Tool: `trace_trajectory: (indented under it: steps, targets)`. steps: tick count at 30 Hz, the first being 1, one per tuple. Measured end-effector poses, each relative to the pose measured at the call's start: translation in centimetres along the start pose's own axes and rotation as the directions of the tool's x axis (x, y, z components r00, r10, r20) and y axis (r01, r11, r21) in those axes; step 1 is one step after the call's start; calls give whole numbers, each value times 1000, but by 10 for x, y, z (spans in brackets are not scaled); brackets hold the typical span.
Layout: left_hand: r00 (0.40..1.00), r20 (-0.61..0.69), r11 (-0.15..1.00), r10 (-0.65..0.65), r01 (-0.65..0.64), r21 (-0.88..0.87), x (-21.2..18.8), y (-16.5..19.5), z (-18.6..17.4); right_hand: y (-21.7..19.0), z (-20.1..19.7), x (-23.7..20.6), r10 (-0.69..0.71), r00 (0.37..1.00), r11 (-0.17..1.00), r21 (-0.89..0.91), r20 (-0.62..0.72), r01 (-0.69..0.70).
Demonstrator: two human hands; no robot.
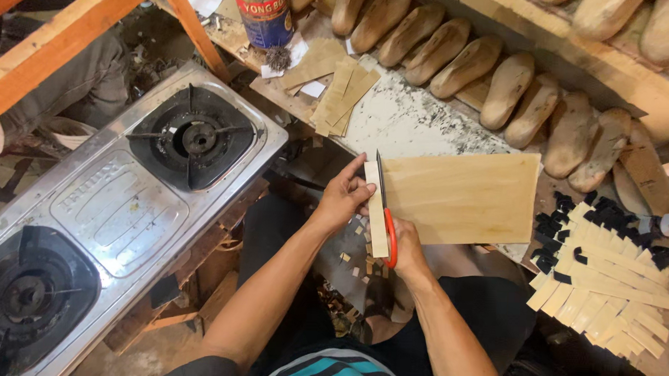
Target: The person sits on the floor and cuts a thin wooden board into narrow strips using red-handled scissors, trimming pieces off the edge one at a time and setting the cut strips aside with the growing pile of finished strips.
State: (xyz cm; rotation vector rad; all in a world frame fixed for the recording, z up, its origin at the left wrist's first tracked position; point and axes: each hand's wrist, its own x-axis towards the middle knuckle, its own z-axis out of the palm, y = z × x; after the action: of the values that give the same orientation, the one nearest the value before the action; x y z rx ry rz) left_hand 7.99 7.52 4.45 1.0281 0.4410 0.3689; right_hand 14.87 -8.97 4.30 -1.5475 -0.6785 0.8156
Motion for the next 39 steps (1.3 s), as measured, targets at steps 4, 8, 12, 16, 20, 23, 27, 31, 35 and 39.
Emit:
trace_trajectory:
  steps: [4,8,12,16,20,23,27,31,35,39]
  targets:
    - [987,-132,995,87,-79,64,10,4,-14,-15,-2,-8,260,958,963,-47,-123,-267]
    - [919,-118,891,375,-323,319,46,26,-45,-32,-9,-20,194,969,972,-100,-155,-211]
    - [875,-172,758,452,-275,591,93,59,-63,-41,-16,-20,199,965,962,-155,-173,-226]
    - [847,-179,768,501,-339,544,150,102,-60,-40,-17,-18,211,967,973,-61,-143,-221]
    - [701,-64,429,710,-360,828,164,124,-64,-37,-15,-21,254,960,960,-93,-119,-265]
    - [763,-77,477,642,-319,819,135,97,-55,-37,-17,-24,276,955,952,-107,-114,-288]
    - [962,78,842,262,-267,469,36,5,-28,-33,-20,-24,297,950,944,-120,-96,-307]
    - [912,267,909,-310,367,-198,-46,-62,2,-26,-28,-22,220,972,966,-161,88,-204]
    - [850,501,788,-159,415,-455,-67,-72,6,-26,-34,-23,201,939,976,23,280,-216]
    - [903,332,915,-273,351,-200,-51,-71,1,-38,-47,-27,217,894,957,93,392,-274]
